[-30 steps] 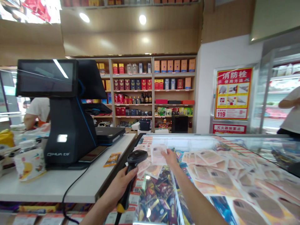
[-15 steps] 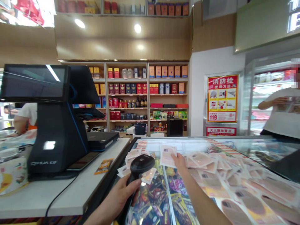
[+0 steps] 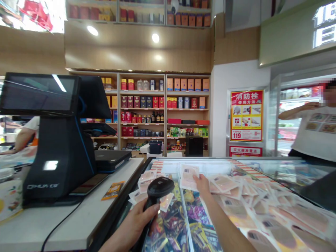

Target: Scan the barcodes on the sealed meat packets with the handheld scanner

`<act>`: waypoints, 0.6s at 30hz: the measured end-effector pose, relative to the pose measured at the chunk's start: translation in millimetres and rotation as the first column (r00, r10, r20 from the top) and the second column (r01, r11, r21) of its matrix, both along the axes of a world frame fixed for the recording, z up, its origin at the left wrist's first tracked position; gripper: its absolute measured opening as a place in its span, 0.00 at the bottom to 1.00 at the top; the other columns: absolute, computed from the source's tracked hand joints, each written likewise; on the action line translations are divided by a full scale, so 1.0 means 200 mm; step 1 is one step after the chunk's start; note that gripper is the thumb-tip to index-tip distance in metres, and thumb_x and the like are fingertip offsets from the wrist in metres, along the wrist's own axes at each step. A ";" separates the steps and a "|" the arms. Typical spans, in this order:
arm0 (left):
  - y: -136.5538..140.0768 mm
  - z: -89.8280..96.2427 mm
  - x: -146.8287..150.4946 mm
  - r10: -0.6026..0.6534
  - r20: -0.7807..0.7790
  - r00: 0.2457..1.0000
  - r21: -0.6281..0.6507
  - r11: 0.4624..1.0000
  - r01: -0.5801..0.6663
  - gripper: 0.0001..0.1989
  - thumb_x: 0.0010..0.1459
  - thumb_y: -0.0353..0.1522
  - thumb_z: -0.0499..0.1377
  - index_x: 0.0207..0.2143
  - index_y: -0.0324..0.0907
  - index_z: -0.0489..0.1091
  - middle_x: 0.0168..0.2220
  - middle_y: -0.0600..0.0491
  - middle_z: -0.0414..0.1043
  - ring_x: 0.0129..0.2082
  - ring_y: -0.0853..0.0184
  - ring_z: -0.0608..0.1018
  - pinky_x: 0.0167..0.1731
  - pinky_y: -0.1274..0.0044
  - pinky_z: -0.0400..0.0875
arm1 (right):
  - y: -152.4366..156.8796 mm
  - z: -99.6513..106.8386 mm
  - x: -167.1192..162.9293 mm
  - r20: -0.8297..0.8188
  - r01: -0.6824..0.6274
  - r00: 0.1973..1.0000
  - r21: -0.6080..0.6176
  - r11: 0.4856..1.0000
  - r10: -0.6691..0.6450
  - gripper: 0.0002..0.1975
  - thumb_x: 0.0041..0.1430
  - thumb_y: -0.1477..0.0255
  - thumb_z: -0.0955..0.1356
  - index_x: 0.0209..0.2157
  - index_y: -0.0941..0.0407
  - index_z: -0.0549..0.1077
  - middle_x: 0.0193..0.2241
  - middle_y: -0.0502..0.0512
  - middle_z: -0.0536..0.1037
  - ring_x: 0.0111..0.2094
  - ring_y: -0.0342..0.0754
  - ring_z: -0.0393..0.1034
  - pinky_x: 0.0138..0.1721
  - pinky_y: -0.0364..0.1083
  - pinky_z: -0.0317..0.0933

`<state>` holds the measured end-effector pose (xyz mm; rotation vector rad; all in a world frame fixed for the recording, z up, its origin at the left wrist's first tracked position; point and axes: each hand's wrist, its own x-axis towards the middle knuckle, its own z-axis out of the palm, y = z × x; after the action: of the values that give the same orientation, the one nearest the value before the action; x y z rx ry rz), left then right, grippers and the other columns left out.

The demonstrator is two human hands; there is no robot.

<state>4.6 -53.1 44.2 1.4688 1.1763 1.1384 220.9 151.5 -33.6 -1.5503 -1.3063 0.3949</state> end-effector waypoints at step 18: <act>0.17 -0.13 0.07 0.082 -0.070 0.994 0.024 0.996 -0.080 0.14 0.47 0.42 0.49 0.21 0.40 0.56 0.12 0.60 0.58 0.13 0.76 0.60 0.15 0.82 0.54 | -0.19 0.12 0.56 0.412 0.470 0.834 -0.177 0.865 -0.369 0.18 0.49 0.64 0.56 0.39 0.55 0.65 0.32 0.58 0.72 0.36 0.54 0.64 0.34 0.50 0.53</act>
<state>19.0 -19.9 18.8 1.5000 1.2858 1.1653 332.8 113.2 -8.9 -2.1711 -1.1611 -0.0077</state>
